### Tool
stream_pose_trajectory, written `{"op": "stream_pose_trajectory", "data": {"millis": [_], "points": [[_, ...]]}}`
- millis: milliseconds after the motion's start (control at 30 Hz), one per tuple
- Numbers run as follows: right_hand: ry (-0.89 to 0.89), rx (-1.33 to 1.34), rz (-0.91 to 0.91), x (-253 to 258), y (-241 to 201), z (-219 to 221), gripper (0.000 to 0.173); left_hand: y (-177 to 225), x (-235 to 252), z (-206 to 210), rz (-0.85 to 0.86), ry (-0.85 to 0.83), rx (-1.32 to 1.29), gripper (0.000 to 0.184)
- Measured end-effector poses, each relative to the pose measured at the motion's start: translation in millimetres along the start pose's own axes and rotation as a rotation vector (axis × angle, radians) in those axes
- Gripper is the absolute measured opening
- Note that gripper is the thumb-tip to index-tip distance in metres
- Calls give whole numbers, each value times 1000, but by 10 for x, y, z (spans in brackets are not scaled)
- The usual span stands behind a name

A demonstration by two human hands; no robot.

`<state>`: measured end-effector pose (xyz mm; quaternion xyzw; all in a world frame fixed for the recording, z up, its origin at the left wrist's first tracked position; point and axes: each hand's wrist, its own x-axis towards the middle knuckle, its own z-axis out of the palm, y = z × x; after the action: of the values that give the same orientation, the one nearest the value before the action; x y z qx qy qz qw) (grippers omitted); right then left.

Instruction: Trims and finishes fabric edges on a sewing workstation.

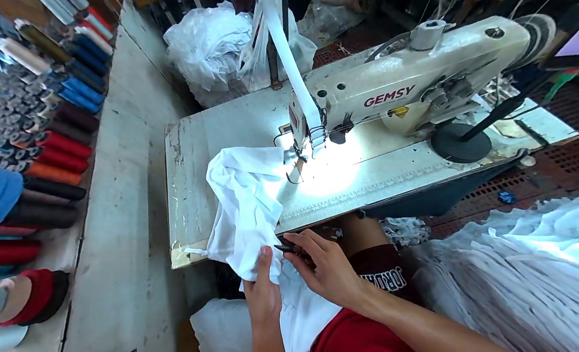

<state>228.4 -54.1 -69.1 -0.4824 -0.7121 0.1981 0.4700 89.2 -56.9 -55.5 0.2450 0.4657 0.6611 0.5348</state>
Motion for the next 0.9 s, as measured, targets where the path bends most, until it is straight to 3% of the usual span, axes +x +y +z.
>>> {"op": "stream_pose_trajectory", "data": {"millis": [900], "points": [[-34,-10,36,33,37,-43,34,-26,-2,18,-47,1,-37,23]]}}
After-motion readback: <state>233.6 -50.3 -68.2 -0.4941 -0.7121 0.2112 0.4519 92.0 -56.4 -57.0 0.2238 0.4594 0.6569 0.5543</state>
